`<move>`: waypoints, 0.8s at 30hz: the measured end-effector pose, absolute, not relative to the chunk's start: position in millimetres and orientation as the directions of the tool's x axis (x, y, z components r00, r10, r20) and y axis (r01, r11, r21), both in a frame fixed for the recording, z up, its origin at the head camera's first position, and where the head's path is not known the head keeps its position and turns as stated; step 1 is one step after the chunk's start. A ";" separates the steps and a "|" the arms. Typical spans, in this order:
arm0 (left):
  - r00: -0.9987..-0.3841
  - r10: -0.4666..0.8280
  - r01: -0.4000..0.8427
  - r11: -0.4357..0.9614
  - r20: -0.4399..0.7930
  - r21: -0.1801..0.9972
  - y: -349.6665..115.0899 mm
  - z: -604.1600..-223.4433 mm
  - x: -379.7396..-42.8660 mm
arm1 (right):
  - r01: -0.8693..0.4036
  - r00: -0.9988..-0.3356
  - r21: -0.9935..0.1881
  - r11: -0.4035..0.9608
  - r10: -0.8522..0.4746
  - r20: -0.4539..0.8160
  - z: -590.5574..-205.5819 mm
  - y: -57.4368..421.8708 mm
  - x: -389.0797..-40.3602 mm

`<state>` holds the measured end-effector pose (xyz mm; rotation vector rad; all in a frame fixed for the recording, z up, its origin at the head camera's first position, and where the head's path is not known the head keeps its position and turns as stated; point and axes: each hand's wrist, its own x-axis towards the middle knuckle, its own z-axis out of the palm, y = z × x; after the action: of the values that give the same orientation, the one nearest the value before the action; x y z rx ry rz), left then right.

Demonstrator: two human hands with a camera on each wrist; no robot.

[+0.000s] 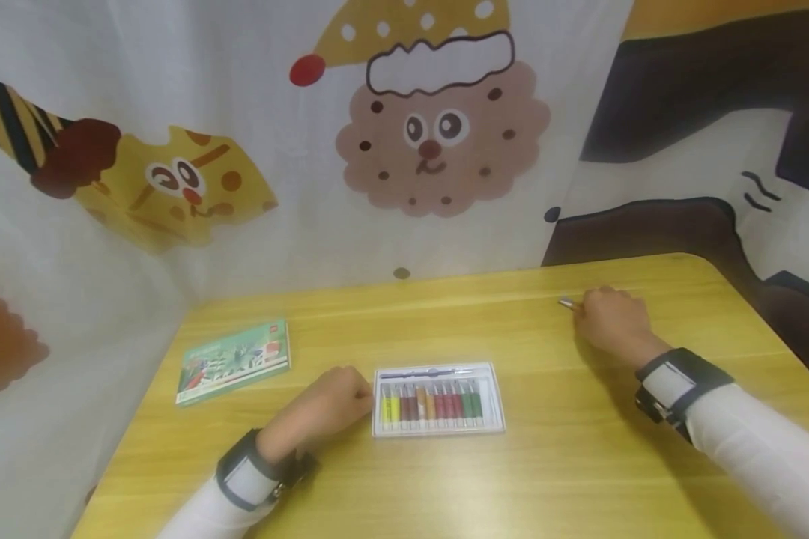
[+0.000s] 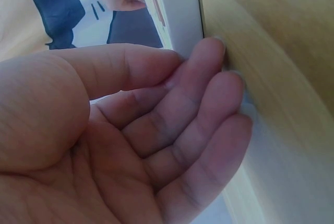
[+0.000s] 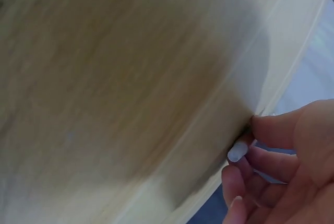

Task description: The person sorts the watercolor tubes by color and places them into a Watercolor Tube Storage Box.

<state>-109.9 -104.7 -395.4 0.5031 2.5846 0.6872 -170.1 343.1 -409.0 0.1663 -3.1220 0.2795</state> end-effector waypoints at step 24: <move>-0.846 0.444 0.238 0.810 -0.296 0.536 -105.4 -395.3 -109.2 | -0.141 -0.985 -0.493 0.859 -0.170 -0.015 -389.6 292.0 -147.7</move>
<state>-109.2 -105.4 -395.3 0.5114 2.5831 0.6893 -147.7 292.0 -389.6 0.2586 -3.0844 0.8105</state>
